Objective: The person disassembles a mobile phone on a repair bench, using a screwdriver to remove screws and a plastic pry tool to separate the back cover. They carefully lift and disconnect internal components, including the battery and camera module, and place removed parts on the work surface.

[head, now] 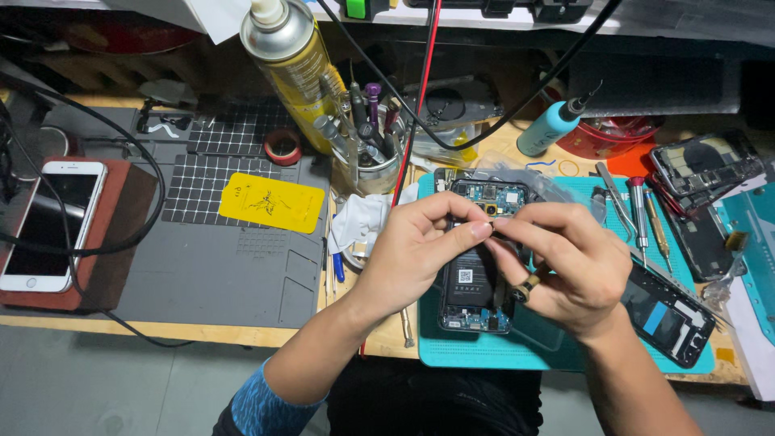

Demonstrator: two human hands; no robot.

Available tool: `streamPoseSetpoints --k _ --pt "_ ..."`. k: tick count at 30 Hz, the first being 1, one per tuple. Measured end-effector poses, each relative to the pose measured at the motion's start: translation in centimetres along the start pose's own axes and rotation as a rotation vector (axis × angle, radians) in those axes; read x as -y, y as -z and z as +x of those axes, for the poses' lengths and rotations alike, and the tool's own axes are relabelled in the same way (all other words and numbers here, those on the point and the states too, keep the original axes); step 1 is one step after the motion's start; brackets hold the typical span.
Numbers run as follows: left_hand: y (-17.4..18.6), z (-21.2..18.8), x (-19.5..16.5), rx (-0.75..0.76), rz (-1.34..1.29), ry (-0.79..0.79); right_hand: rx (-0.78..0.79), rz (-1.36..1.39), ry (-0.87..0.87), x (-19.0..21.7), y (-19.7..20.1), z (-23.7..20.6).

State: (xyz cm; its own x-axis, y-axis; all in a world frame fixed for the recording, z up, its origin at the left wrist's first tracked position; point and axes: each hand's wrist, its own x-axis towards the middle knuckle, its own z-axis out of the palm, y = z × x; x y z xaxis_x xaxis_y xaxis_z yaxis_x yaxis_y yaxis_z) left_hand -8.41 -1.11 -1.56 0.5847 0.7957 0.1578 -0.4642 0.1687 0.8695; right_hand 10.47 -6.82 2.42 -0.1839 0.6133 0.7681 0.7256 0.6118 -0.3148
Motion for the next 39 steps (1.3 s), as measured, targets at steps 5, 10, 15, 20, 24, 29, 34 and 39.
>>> streamPoseSetpoints --k 5,10,15,20,24,29,34,39 --pt "-0.2 -0.1 0.0 0.006 0.021 -0.044 0.04 0.008 -0.018 -0.1 0.3 0.3" --pt "-1.0 -0.4 -1.1 0.043 0.013 -0.055 0.052 0.097 -0.118 -0.3 0.4 0.4" --pt "-1.5 -1.0 -2.8 0.114 -0.012 -0.01 0.036 0.127 -0.182 -0.4 0.8 0.3" --pt "-1.8 -1.0 -3.1 0.121 -0.079 0.034 0.038 0.155 -0.183 -0.4 0.9 0.2" --pt "-1.6 -1.1 -3.0 0.153 -0.08 0.031 0.044 0.154 -0.192 -0.3 1.1 0.2" --pt "-1.5 -1.1 -3.0 0.181 -0.169 0.07 0.035 0.172 -0.214 -0.1 1.4 0.1" --pt "-1.5 -0.9 -3.0 0.197 -0.224 0.095 0.016 0.151 -0.196 0.1 1.6 0.2" --pt "-1.3 -0.9 -3.0 0.202 -0.237 0.116 0.017 0.157 -0.206 0.3 1.9 0.2"
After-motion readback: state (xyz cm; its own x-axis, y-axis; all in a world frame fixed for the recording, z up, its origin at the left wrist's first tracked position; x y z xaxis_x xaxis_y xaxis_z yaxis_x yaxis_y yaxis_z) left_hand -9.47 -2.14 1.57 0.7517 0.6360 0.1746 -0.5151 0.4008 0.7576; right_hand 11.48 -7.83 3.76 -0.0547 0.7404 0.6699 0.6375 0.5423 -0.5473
